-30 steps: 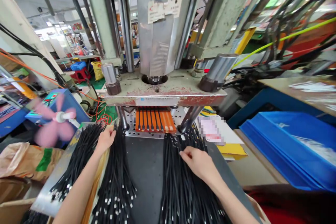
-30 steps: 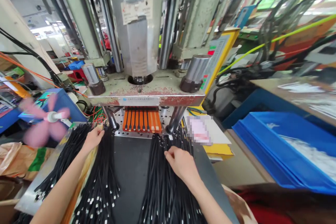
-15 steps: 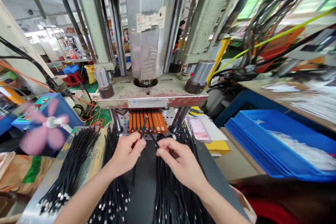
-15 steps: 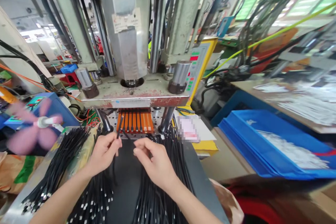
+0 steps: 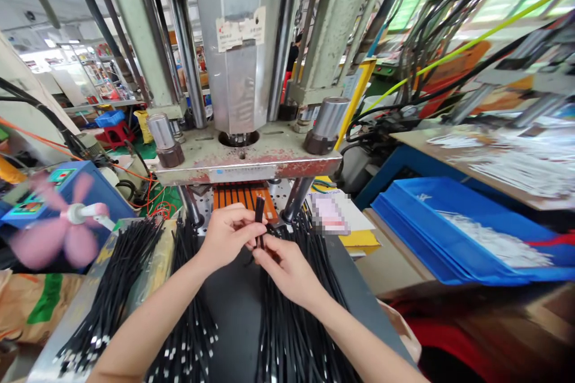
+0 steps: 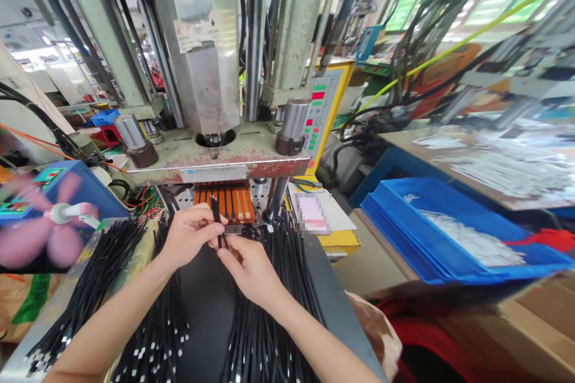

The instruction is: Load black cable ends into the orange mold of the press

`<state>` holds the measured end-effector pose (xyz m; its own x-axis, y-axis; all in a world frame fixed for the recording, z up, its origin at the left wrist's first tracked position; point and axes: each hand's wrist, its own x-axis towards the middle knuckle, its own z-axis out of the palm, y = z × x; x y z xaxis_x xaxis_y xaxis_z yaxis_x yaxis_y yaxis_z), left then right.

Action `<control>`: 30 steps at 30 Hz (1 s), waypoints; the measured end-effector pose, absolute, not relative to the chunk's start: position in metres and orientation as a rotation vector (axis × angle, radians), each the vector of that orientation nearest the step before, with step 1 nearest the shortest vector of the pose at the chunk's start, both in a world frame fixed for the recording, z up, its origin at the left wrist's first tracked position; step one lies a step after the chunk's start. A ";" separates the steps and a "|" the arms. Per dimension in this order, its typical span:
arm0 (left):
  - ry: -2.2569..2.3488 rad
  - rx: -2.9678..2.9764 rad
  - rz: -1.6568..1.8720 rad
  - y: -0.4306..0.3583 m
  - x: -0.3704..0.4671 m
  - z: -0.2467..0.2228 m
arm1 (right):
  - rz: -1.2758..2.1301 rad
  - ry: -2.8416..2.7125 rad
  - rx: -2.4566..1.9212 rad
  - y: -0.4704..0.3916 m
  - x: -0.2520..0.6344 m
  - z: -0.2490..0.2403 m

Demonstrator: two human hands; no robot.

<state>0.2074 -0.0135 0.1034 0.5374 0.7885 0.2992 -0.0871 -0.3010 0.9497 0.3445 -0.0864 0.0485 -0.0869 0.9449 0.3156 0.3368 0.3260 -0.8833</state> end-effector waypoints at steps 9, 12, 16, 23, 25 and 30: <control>0.544 1.881 1.230 0.000 0.235 0.117 | 0.634 -1.686 -1.441 -0.056 0.371 0.020; 0.547 1.868 1.288 0.004 0.240 0.121 | 0.657 -1.701 -1.392 -0.046 0.373 0.027; 0.545 1.878 1.272 0.006 0.238 0.121 | 0.808 -1.696 -1.297 -0.049 0.366 0.024; 0.519 2.062 1.299 0.007 0.238 0.123 | 0.631 -1.591 -1.347 -0.020 0.384 0.025; 0.608 2.042 1.389 0.012 0.240 0.113 | 0.513 -1.504 -1.448 0.004 0.394 0.028; 0.856 2.434 1.028 0.033 0.236 0.064 | 0.419 -1.436 -1.569 0.051 0.407 0.028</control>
<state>0.2359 0.0329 0.0638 0.5512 0.6541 0.5180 0.3903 -0.7508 0.5328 0.4068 0.0508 0.0276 0.2561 0.9089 0.3292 0.5895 0.1231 -0.7983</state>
